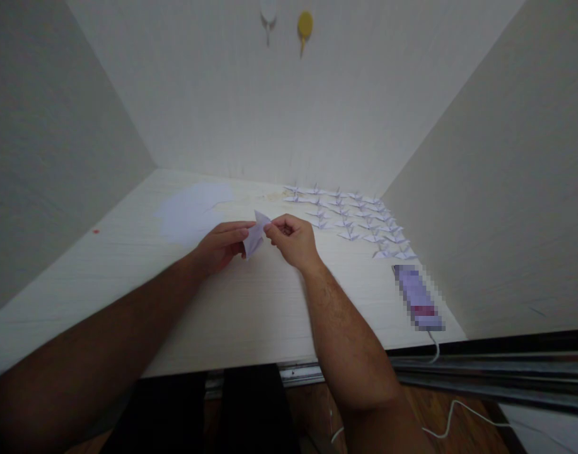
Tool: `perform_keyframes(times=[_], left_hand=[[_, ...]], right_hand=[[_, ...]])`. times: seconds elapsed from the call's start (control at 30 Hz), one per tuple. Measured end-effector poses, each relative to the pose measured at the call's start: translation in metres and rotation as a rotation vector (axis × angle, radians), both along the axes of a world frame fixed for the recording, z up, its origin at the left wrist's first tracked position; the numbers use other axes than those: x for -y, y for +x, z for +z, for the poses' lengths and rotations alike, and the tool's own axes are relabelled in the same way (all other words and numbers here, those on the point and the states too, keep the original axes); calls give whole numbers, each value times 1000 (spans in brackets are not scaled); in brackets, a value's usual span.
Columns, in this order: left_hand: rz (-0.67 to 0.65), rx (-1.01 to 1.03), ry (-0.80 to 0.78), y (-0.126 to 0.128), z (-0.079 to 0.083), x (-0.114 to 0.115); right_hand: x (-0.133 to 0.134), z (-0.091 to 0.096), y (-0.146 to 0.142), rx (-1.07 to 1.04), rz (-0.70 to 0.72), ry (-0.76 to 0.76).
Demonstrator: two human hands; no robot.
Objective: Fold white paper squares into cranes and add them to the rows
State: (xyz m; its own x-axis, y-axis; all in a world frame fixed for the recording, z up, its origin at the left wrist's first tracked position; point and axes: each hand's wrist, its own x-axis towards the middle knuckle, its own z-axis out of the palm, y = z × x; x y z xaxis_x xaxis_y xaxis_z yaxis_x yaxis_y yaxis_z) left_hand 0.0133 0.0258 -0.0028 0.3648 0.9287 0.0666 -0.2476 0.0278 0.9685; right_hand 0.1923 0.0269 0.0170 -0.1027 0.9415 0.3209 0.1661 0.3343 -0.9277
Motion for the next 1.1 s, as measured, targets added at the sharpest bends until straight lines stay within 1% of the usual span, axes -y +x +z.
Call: perform_keyframes(times=[0.1, 0.2, 0.33, 0.43, 0.53, 0.67, 0.77, 0.83, 0.9, 1.0, 1.1], left_hand=[[35, -56, 40, 0, -2, -2], [61, -154, 128, 0, -3, -4], [75, -221, 197, 0, -4, -6], [76, -235, 210, -1, -4, -7], [87, -254, 226, -1, -5, -7], [172, -370, 299, 1, -5, -5], [230, -487, 358, 3, -3, -3], [237, -498, 370, 4, -1, -1], [247, -461, 334, 4, 2, 1], [279, -415, 219, 5, 4, 1], [322, -443, 158, 5, 4, 1]], right_hand=[[-2, -2, 0, 46, -112, 39], [-4, -3, 1, 88, -211, 70], [-6, -3, 1, 138, -278, 72], [-6, -3, 1, 134, -264, 48], [-5, -1, 1, 70, -222, -14], [-5, 1, 2, -18, -114, -65], [-6, -1, 1, 32, -83, -97], [-7, -4, 0, 82, -90, -96], [-8, -7, 0, 91, -96, -85], [-8, -9, -1, 59, -81, -89], [-9, -11, -1, 56, -33, -107]])
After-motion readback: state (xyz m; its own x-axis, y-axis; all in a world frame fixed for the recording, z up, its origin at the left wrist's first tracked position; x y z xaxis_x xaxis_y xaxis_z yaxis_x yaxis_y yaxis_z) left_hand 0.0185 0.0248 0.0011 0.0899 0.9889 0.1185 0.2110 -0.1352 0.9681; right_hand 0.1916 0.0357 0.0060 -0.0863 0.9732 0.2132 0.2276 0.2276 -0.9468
